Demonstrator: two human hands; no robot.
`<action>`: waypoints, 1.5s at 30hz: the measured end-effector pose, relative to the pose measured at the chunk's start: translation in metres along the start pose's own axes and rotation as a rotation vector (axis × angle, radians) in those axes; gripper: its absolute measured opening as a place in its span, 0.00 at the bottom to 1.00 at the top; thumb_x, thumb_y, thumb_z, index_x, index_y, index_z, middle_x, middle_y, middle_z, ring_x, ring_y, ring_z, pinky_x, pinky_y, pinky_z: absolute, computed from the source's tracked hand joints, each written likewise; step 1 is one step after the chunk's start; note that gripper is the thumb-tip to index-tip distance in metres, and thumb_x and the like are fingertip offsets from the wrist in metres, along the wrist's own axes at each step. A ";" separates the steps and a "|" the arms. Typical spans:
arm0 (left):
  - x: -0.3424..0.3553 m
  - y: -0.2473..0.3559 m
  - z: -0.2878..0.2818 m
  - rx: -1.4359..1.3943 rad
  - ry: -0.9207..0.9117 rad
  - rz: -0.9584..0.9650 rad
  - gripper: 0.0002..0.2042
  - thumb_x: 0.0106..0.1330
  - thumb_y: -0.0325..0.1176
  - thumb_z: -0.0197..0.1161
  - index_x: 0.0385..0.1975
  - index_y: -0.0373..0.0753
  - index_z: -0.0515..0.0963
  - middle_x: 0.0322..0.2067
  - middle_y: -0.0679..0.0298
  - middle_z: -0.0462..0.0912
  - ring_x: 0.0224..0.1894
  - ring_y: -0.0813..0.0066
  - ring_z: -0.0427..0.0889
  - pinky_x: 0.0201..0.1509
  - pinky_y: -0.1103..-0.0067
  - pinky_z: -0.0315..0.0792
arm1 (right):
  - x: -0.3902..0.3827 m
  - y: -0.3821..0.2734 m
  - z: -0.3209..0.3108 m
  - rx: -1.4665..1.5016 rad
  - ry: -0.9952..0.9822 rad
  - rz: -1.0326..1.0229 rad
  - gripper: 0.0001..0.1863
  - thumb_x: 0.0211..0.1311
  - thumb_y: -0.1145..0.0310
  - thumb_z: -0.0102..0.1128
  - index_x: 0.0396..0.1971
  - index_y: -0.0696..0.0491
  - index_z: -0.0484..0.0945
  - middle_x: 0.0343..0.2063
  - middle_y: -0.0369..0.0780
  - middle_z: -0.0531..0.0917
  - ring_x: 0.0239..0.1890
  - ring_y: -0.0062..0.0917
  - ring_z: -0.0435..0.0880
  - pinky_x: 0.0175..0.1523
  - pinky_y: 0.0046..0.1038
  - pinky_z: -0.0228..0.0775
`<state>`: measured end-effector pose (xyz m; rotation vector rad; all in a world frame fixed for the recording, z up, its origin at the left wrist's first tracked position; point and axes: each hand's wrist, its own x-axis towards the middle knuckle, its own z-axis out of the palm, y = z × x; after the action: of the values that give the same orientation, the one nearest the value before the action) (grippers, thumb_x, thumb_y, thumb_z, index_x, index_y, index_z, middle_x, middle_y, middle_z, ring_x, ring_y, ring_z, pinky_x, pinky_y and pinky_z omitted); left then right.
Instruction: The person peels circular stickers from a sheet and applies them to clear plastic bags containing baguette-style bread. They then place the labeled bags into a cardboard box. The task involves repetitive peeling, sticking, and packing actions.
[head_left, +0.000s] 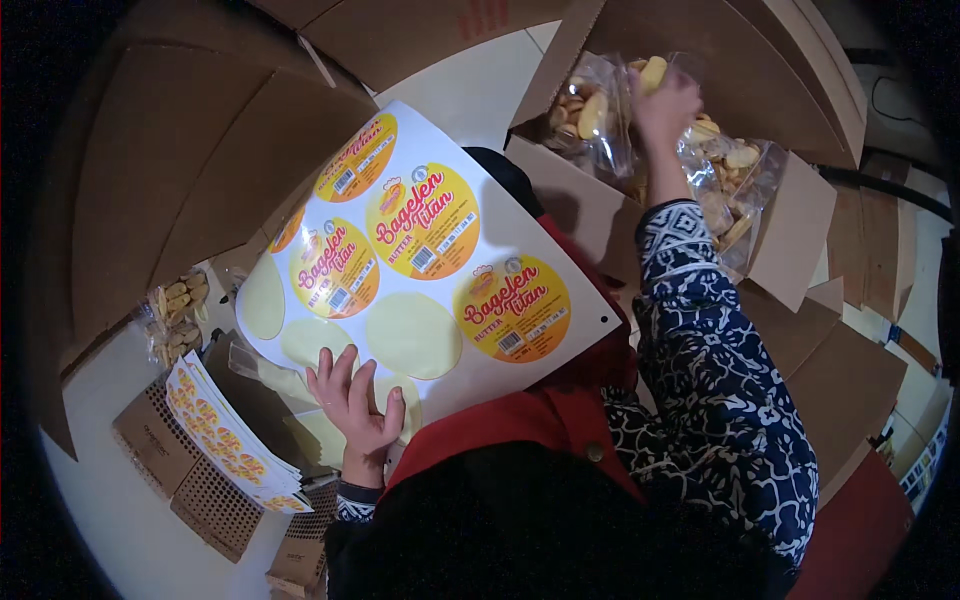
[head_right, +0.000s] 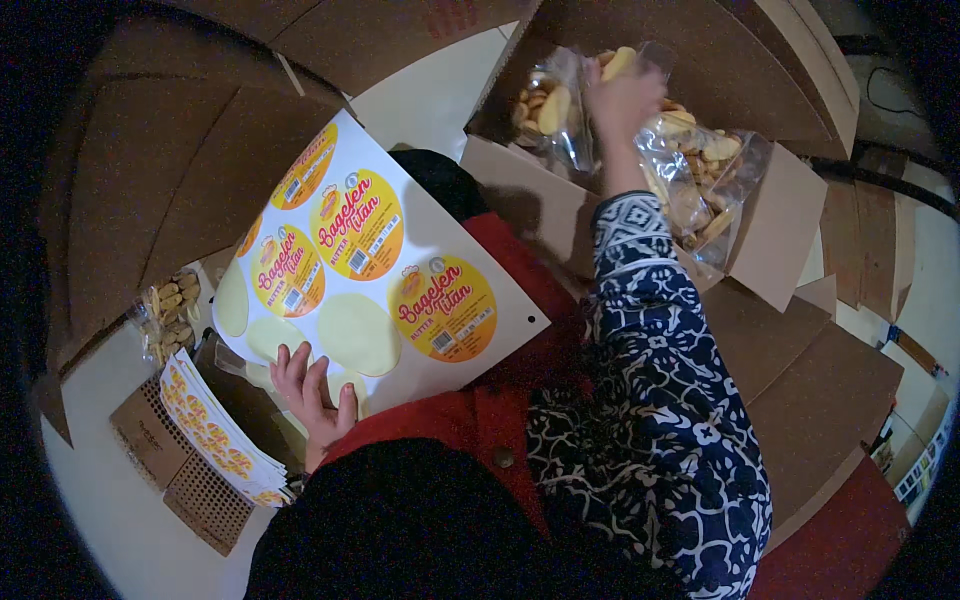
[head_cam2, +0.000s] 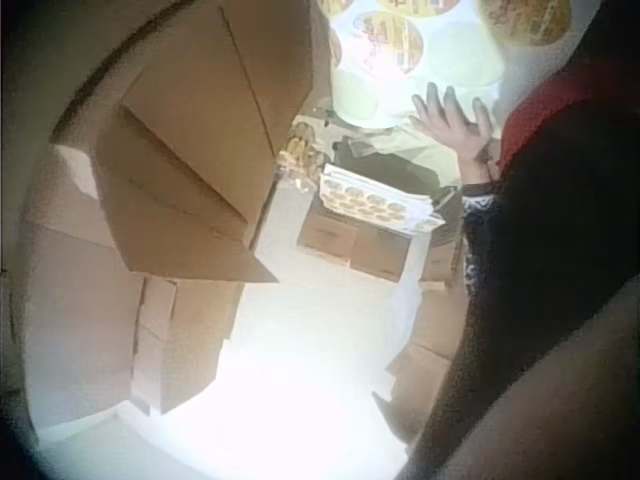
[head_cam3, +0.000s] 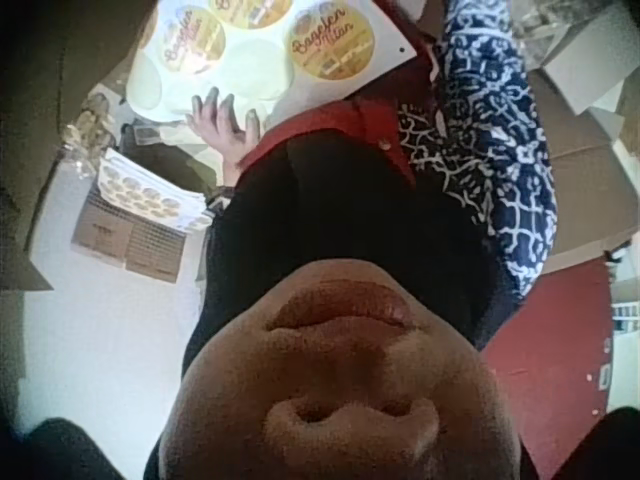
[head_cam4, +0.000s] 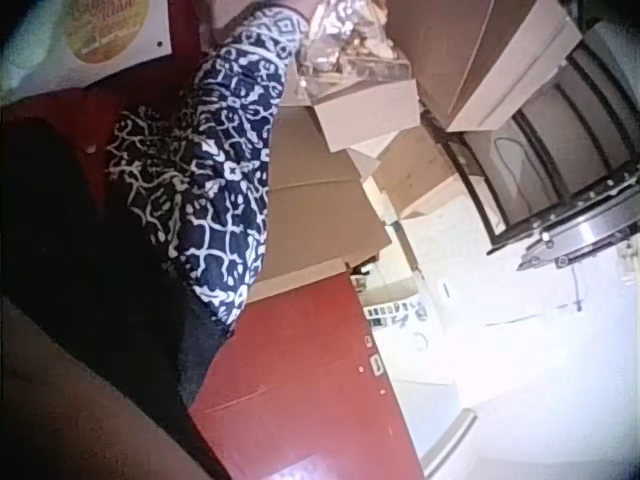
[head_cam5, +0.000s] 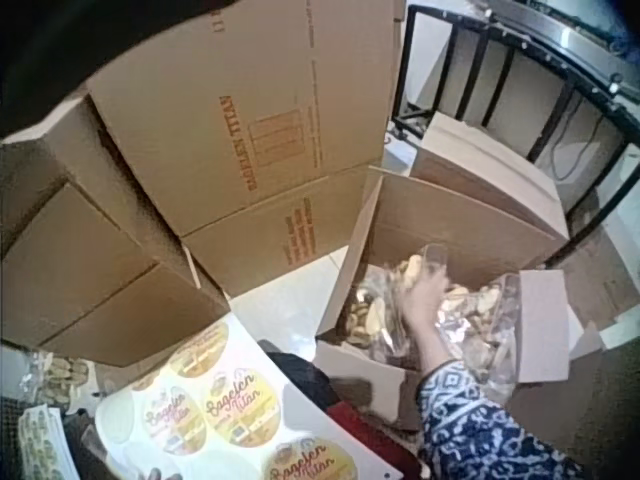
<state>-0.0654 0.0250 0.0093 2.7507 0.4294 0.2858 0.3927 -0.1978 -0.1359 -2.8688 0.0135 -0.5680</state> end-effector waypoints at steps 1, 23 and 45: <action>0.001 -0.001 0.001 -0.002 0.002 0.005 0.20 0.47 0.39 0.60 0.41 0.41 0.72 0.51 0.57 0.68 0.60 0.52 0.57 0.61 0.55 0.41 | 0.010 0.024 0.016 -0.064 0.144 0.091 0.36 0.47 0.44 0.57 0.45 0.63 0.71 0.41 0.51 0.72 0.44 0.45 0.69 0.52 0.38 0.61; -0.003 0.008 -0.009 0.017 -0.003 -0.008 0.18 0.48 0.39 0.58 0.39 0.38 0.72 0.50 0.54 0.69 0.60 0.52 0.57 0.62 0.56 0.42 | 0.072 0.016 0.033 1.179 -0.618 0.489 0.31 0.56 0.50 0.55 0.52 0.56 0.66 0.48 0.40 0.72 0.46 0.28 0.73 0.49 0.31 0.66; -0.010 -0.001 -0.001 -0.012 0.060 0.025 0.19 0.47 0.40 0.59 0.40 0.42 0.72 0.50 0.58 0.69 0.60 0.54 0.58 0.61 0.55 0.42 | -0.077 0.015 -0.023 0.843 -0.940 0.323 0.24 0.61 0.53 0.44 0.42 0.61 0.70 0.33 0.44 0.78 0.37 0.32 0.78 0.41 0.28 0.70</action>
<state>-0.0748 0.0225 0.0082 2.7430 0.4079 0.3775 0.3137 -0.2131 -0.1473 -1.9747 0.0655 0.6957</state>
